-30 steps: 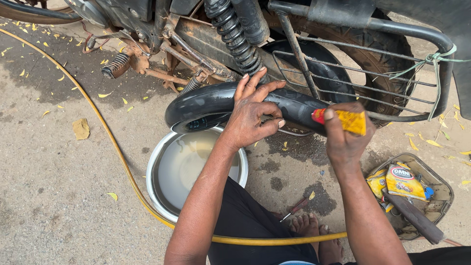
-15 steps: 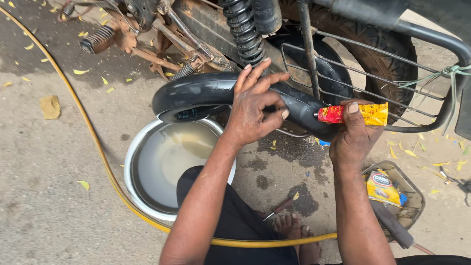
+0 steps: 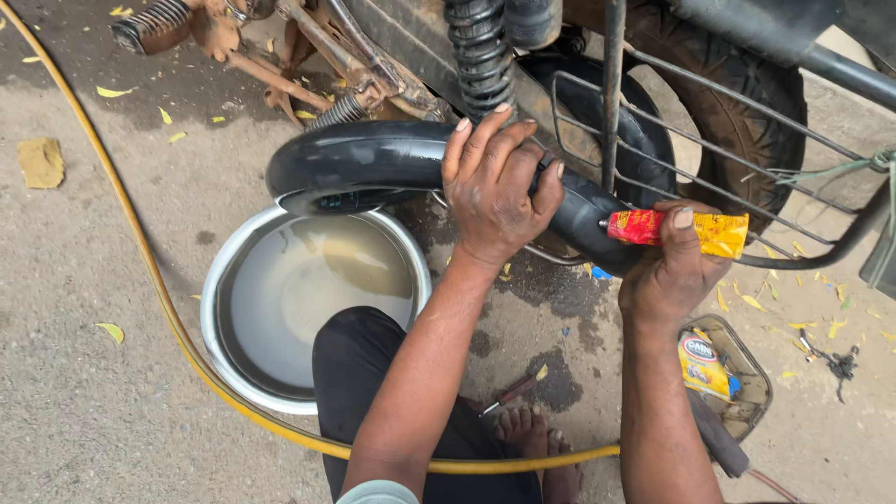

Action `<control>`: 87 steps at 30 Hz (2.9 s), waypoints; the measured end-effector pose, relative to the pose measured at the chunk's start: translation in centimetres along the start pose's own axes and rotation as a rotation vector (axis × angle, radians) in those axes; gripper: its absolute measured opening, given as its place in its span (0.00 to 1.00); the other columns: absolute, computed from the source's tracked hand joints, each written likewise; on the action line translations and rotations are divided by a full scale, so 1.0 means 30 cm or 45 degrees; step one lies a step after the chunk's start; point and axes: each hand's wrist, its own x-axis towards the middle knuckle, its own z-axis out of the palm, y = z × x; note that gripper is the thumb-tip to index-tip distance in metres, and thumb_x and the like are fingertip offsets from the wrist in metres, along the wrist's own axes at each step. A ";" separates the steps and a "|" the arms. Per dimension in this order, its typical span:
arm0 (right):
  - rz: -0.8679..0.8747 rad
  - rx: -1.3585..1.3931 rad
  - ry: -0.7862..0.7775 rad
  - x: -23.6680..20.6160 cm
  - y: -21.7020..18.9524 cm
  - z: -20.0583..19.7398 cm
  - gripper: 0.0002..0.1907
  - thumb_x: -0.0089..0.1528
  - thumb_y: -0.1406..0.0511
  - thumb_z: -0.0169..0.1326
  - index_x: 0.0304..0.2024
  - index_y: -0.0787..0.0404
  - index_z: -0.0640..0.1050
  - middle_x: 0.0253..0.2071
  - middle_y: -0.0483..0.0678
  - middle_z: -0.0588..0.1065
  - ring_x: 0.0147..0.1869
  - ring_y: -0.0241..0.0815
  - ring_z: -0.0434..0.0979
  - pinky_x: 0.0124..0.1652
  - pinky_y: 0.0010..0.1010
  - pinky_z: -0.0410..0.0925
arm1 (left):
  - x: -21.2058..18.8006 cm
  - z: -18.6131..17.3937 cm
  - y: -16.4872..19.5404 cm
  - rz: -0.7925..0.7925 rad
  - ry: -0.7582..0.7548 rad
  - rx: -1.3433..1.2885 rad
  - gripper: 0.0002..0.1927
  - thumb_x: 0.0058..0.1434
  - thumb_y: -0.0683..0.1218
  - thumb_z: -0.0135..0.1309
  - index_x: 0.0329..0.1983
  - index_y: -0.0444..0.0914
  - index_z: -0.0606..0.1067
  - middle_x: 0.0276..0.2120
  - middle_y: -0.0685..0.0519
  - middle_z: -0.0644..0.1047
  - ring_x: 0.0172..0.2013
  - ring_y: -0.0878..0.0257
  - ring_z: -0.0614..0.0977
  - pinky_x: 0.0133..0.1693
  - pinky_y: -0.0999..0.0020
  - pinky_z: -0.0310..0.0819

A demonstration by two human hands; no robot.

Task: The person scrubs the surface of a motorcycle inner tube with a metal tool to prepare it for a patch. They then apply glue from a tube onto the prepared area of the inner tube.

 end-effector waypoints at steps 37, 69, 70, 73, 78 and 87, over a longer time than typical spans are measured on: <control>-0.282 -0.741 -0.275 -0.029 -0.068 0.017 0.10 0.75 0.64 0.58 0.43 0.65 0.77 0.40 0.46 0.76 0.44 0.33 0.74 0.48 0.23 0.68 | -0.008 0.015 -0.002 -0.065 -0.085 0.078 0.10 0.66 0.54 0.56 0.39 0.44 0.77 0.48 0.55 0.79 0.61 0.57 0.76 0.70 0.50 0.52; 0.140 0.029 0.113 0.000 -0.033 0.000 0.13 0.72 0.65 0.62 0.47 0.69 0.75 0.41 0.51 0.77 0.39 0.40 0.79 0.39 0.32 0.77 | -0.002 -0.017 0.027 -0.092 -0.151 0.118 0.10 0.64 0.52 0.58 0.41 0.42 0.80 0.46 0.54 0.81 0.61 0.57 0.76 0.71 0.51 0.52; 0.147 0.013 0.101 -0.004 -0.032 0.007 0.13 0.72 0.65 0.62 0.46 0.70 0.75 0.39 0.51 0.76 0.37 0.40 0.79 0.37 0.31 0.76 | -0.002 -0.017 0.028 -0.095 -0.151 0.118 0.10 0.64 0.52 0.58 0.41 0.42 0.80 0.46 0.54 0.81 0.61 0.57 0.76 0.70 0.51 0.52; 0.171 -0.021 0.071 -0.008 -0.032 0.020 0.12 0.72 0.64 0.61 0.45 0.70 0.76 0.36 0.51 0.76 0.33 0.40 0.78 0.34 0.29 0.74 | -0.006 -0.015 0.032 -0.111 -0.153 0.120 0.10 0.64 0.52 0.58 0.40 0.42 0.80 0.46 0.54 0.81 0.61 0.57 0.76 0.70 0.50 0.52; 0.195 -0.029 0.082 -0.003 -0.031 0.022 0.12 0.70 0.64 0.60 0.43 0.69 0.76 0.35 0.51 0.76 0.33 0.40 0.80 0.33 0.28 0.74 | -0.004 -0.014 0.033 -0.113 -0.157 0.129 0.10 0.64 0.52 0.57 0.40 0.42 0.80 0.45 0.54 0.81 0.61 0.57 0.76 0.70 0.50 0.52; 0.204 -0.101 0.133 -0.014 0.015 -0.016 0.13 0.69 0.63 0.61 0.41 0.69 0.76 0.34 0.50 0.76 0.33 0.41 0.79 0.32 0.30 0.73 | -0.010 -0.008 0.029 -0.086 -0.114 0.138 0.10 0.64 0.52 0.58 0.40 0.42 0.80 0.46 0.54 0.81 0.61 0.56 0.76 0.69 0.47 0.54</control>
